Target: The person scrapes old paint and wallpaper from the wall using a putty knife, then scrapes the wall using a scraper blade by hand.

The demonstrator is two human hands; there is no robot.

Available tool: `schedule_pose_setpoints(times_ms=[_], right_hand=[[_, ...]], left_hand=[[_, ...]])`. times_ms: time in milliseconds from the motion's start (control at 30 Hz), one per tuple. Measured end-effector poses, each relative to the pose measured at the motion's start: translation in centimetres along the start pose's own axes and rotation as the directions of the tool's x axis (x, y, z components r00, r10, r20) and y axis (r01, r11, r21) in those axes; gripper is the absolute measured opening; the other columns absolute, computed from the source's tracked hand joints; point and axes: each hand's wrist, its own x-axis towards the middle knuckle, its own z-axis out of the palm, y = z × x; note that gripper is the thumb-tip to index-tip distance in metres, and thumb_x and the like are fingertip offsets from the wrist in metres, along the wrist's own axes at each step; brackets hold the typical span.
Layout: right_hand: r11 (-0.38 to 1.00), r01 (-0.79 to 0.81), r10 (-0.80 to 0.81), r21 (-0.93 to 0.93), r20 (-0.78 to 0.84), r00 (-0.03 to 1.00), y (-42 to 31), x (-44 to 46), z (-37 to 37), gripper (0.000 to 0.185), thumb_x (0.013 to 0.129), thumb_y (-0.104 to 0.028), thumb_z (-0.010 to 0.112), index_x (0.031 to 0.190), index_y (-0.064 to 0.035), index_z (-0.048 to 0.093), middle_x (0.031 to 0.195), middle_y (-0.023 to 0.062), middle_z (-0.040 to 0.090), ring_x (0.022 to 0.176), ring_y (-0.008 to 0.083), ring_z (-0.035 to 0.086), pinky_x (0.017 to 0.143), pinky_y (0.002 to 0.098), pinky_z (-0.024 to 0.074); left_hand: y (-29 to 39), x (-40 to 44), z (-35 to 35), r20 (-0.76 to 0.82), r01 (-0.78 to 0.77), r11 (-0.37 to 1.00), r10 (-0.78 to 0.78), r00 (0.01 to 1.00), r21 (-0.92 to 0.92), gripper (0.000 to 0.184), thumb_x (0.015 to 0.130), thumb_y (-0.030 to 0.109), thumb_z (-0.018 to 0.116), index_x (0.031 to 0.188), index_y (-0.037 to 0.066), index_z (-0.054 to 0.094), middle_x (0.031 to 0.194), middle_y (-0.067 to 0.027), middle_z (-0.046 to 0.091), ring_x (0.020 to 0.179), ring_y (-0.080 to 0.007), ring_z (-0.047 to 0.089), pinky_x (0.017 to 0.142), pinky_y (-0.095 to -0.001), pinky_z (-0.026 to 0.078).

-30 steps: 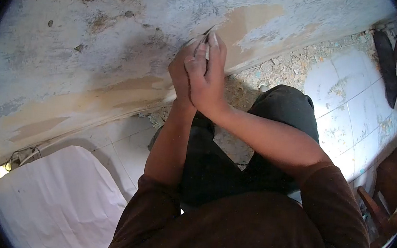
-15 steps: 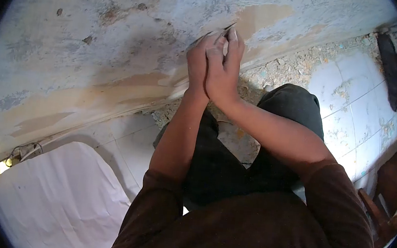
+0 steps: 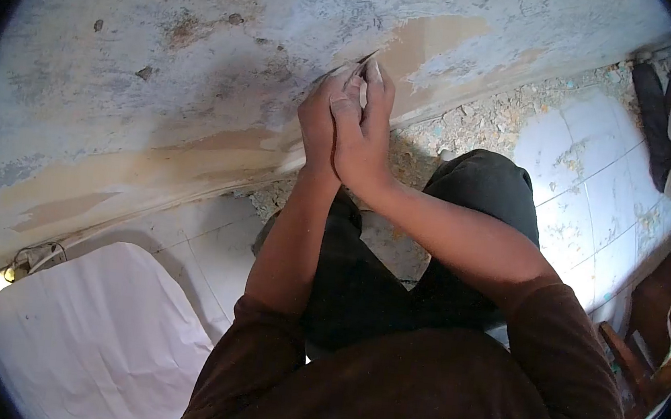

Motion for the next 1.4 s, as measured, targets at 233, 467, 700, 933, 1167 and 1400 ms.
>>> schedule_pose_setpoints(times_ms=[233,467,700,933,1167,1400], right_hand=[[0.999,-0.045,0.046,0.026,-0.044,0.998,0.2,-0.2,0.3,0.060,0.091,-0.019,0.052,0.135,0.0148,0.029,0.134,0.0303,0.032,0.124,0.0426,0.037,0.107,0.0426,0.0289],[0.995,-0.085,0.087,0.053,-0.046,0.995,0.1,0.1,0.5,0.060,0.092,-0.019,0.052,0.135,0.0145,0.028,0.134,0.0306,0.032,0.123,0.0425,0.037,0.107,0.0425,0.0297],[0.999,-0.044,0.043,-0.015,-0.076,0.996,0.5,-0.1,0.7,0.059,0.093,-0.020,0.052,0.135,0.0139,0.028,0.133,0.0310,0.033,0.122,0.0431,0.038,0.106,0.0441,0.0302],[0.999,0.007,-0.007,0.032,-0.002,1.000,-0.5,-0.1,0.5,0.060,0.092,-0.019,0.052,0.136,0.0130,0.028,0.132,0.0304,0.033,0.120,0.0432,0.039,0.105,0.0443,0.0313],[0.999,-0.037,0.037,-0.003,-0.019,0.999,0.2,-0.5,0.5,0.060,0.092,-0.018,0.052,0.137,0.0126,0.027,0.130,0.0301,0.034,0.119,0.0425,0.041,0.104,0.0424,0.0325],[0.997,-0.071,0.072,0.022,-0.042,0.996,0.2,-0.4,0.7,0.056,0.094,-0.016,0.049,0.136,0.0139,0.028,0.129,0.0307,0.035,0.118,0.0426,0.041,0.103,0.0425,0.0330]], left_hand=[[-1.4,-0.1,0.1,0.028,-0.008,0.998,0.010,1.000,-0.056,0.022,0.089,0.019,0.056,0.104,0.005,0.065,0.093,-0.0156,0.066,0.088,-0.0336,0.063,0.076,-0.0380,0.048],[-1.5,0.0,0.1,0.025,-0.051,0.996,0.053,0.998,-0.076,0.027,0.092,0.025,0.054,0.105,0.004,0.067,0.092,-0.0157,0.068,0.086,-0.0313,0.065,0.079,-0.0361,0.049],[-2.9,-0.1,0.5,-0.039,-0.218,0.975,0.220,0.975,0.044,0.022,0.092,0.020,0.054,0.105,0.004,0.063,0.093,-0.0143,0.065,0.087,-0.0318,0.063,0.078,-0.0373,0.048],[-1.7,-0.5,-0.1,-0.037,-0.069,0.997,0.071,0.997,0.043,0.022,0.090,0.019,0.056,0.104,0.003,0.063,0.095,-0.0152,0.065,0.088,-0.0323,0.063,0.078,-0.0383,0.048],[-1.1,-0.6,-0.3,-0.020,-0.092,0.995,0.092,0.996,0.031,0.022,0.089,0.020,0.056,0.102,0.004,0.063,0.094,-0.0156,0.065,0.088,-0.0354,0.062,0.077,-0.0401,0.048],[-2.7,-0.4,-0.3,0.047,-0.050,0.996,0.047,0.998,0.070,0.026,0.089,0.024,0.058,0.103,0.004,0.066,0.089,-0.0151,0.068,0.084,-0.0312,0.066,0.076,-0.0388,0.050]])
